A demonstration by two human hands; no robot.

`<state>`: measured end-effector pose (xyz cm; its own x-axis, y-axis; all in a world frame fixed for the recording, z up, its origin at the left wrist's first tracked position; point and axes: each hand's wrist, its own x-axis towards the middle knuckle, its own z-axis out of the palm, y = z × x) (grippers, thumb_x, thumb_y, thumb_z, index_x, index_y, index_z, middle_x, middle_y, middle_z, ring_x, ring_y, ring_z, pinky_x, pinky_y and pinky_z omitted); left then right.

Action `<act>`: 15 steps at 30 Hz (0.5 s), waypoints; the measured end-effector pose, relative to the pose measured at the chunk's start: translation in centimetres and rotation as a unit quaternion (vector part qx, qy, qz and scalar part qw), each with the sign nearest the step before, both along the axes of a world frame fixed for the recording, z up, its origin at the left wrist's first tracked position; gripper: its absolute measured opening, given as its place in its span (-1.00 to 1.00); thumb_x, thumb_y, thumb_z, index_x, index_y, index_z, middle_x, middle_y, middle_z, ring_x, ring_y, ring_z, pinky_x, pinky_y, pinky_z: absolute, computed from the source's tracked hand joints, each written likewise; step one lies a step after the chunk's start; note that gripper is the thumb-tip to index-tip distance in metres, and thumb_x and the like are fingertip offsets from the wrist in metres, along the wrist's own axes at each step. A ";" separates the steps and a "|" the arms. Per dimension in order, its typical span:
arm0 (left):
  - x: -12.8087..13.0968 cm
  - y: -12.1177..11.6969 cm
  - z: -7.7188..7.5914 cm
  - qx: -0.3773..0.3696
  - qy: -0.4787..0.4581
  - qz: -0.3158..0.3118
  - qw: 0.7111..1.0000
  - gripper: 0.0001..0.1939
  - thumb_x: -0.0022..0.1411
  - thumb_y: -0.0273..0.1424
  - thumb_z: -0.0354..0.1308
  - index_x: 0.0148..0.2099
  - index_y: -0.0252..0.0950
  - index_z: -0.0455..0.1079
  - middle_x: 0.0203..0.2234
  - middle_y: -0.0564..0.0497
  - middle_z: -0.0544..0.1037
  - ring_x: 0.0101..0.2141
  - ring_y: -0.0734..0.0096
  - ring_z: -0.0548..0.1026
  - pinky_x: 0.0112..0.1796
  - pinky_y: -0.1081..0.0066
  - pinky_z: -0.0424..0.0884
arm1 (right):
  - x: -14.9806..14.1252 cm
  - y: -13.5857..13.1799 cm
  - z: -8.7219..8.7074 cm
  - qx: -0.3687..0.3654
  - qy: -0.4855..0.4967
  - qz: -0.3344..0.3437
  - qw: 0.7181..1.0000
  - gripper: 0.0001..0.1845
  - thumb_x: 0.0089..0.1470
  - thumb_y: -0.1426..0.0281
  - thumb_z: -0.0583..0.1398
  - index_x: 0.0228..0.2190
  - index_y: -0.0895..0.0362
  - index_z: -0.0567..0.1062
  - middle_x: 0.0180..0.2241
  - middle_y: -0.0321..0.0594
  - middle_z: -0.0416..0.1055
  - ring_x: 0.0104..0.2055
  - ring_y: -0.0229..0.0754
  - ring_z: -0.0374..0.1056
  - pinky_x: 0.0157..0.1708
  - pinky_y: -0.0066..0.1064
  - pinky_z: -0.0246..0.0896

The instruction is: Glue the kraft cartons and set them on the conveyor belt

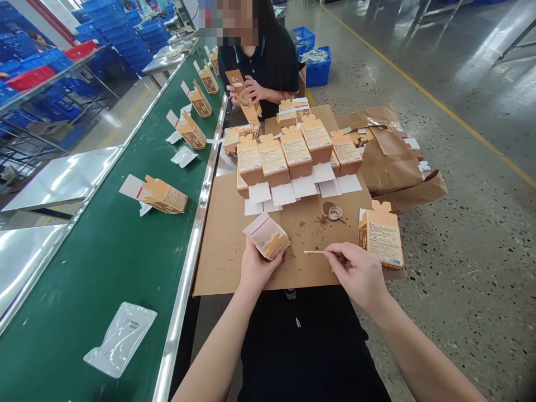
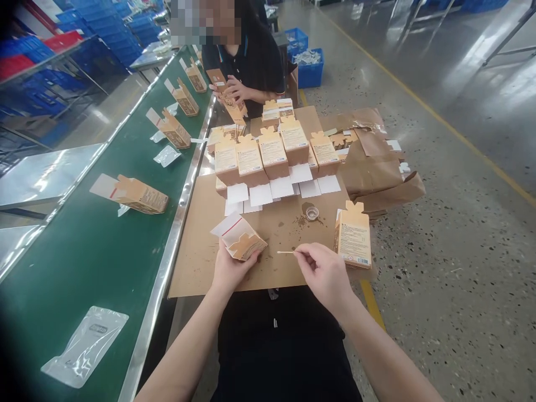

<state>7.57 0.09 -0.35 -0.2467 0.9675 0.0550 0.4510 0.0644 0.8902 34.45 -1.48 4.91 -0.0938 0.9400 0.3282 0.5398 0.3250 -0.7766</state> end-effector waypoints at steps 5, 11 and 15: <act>-1.2 0.3 -0.2 0.042 0.014 0.044 0.998 -0.23 0.09 -0.10 0.59 0.27 -0.12 0.41 0.06 -0.17 0.70 0.06 -0.09 0.75 0.02 0.07 0.71 | -1.5 -1.2 1.7 0.039 0.024 0.031 0.998 -0.76 0.50 0.42 0.26 -0.27 -0.01 0.65 -0.41 -0.29 0.66 -0.45 -0.18 0.54 -0.41 -0.38 0.51; -13.3 -0.9 2.4 0.020 0.074 0.298 0.952 -0.17 -0.08 -0.08 0.69 0.12 -0.09 0.32 0.03 -0.10 0.71 0.10 -0.21 0.74 0.14 -0.12 0.68 | -0.2 -1.8 2.8 0.070 0.029 0.023 0.997 -0.79 0.47 0.40 0.32 -0.29 -0.04 0.65 -0.46 -0.37 0.63 -0.55 -0.21 0.53 -0.51 -0.40 0.45; -20.8 -0.9 4.0 -0.067 0.106 0.404 0.906 -0.26 -0.01 -0.27 0.63 0.08 -0.10 0.26 0.02 -0.12 0.69 0.15 -0.23 0.72 0.27 -0.18 0.60 | -0.2 -1.6 2.6 0.082 0.036 0.032 0.995 -0.80 0.45 0.35 0.33 -0.29 -0.09 0.66 -0.50 -0.41 0.61 -0.60 -0.20 0.51 -0.56 -0.40 0.46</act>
<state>-13.25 -0.80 3.63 -0.8751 0.4773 0.0796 0.3687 0.5512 0.7485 34.25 -3.03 7.48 -0.1225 0.8663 0.4843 0.4593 0.4821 -0.7461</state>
